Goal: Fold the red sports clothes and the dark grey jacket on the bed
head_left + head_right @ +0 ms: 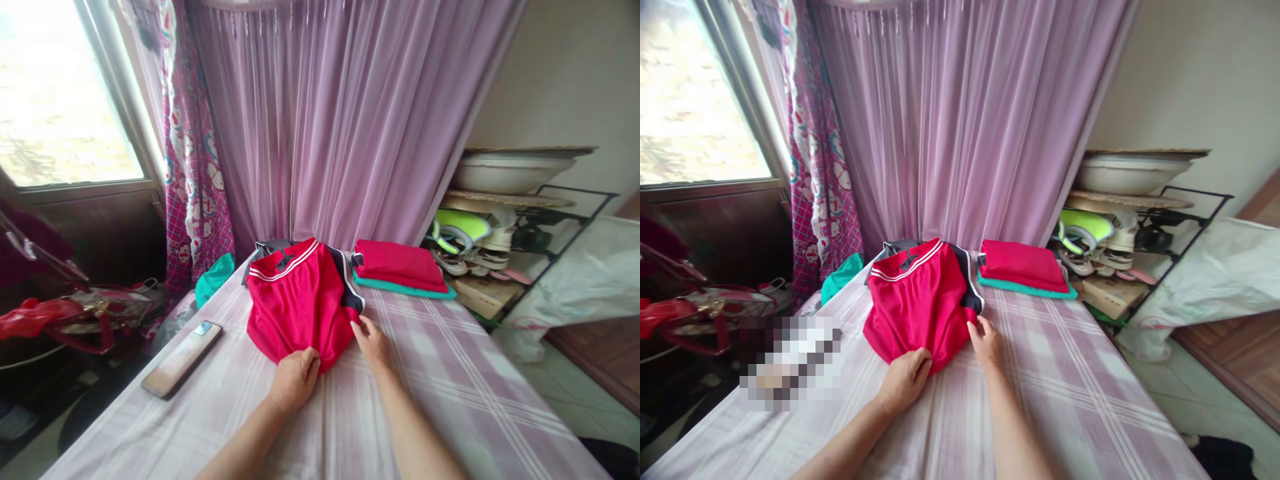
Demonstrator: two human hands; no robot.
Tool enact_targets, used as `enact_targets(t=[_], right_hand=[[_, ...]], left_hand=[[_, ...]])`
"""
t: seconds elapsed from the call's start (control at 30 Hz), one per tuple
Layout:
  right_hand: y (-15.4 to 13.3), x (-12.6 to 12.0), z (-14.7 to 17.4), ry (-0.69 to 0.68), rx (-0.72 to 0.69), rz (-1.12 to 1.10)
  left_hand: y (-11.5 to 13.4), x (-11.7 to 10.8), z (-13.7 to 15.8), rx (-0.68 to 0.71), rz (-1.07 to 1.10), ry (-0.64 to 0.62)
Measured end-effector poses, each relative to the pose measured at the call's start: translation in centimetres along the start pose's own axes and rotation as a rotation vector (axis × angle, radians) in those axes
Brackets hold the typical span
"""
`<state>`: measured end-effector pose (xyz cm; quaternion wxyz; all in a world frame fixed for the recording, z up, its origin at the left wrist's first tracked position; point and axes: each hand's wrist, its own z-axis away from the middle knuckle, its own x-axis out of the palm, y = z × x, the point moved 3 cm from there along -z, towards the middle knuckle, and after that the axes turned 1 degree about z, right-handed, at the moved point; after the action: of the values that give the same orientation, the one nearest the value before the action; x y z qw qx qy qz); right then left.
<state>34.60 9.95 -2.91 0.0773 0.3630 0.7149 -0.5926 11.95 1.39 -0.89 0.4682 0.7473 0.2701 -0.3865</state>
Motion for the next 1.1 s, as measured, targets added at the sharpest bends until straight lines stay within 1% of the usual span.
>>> enact_targets(t=[0.1, 0.23, 0.33, 0.43, 0.5, 0.6, 0.7, 0.77, 0.8, 0.87, 0.93, 1.03, 1.1], right_hand=[[-0.6, -0.2, 0.2, -0.058, -0.055, 0.087], [-0.9, -1.4, 1.6, -0.051, -0.058, 0.103], [0.0, -3.4, 3.5, -0.034, -0.047, 0.116], [1.9, -6.2, 5.8, -0.014, -0.049, 0.149], [3.1, -8.3, 7.4, 0.010, -0.036, 0.184], [4.1, -10.7, 9.6, 0.057, 0.038, 0.243], [3.9, -11.8, 11.3, 0.070, 0.064, 0.277], [3.5, -12.0, 11.8, 0.063, 0.045, 0.291], [3.3, -12.0, 11.9, 0.060, 0.043, 0.300], [3.2, -12.0, 11.9, 0.053, 0.061, 0.319], [3.4, -11.9, 11.7, 0.043, 0.075, 0.327], [3.6, -11.8, 11.5, 0.034, 0.066, 0.325], [3.8, -11.8, 11.5, 0.037, 0.066, 0.331]], left_hand=[[0.4, -0.1, 0.1, -0.006, -0.053, -0.018], [0.6, -0.3, 0.6, -0.048, -0.089, -0.041], [0.4, -0.6, 1.5, -0.049, -0.043, -0.010], [0.4, -1.0, 2.8, -0.012, 0.020, 0.035], [0.8, -1.0, 3.7, 0.033, 0.027, 0.020], [2.2, -0.7, 4.7, 0.106, -0.005, -0.052], [3.4, -0.7, 5.2, 0.157, -0.026, -0.066], [3.3, -1.3, 5.4, 0.168, -0.022, -0.016], [2.7, -1.9, 5.6, 0.144, -0.026, 0.018], [0.3, -3.9, 6.0, 0.030, -0.060, 0.093], [-3.2, -6.6, 6.9, -0.151, -0.135, 0.157], [-8.7, -11.2, 8.8, -0.356, -0.238, 0.278], [-11.7, -13.6, 10.0, -0.542, -0.416, 0.322]])
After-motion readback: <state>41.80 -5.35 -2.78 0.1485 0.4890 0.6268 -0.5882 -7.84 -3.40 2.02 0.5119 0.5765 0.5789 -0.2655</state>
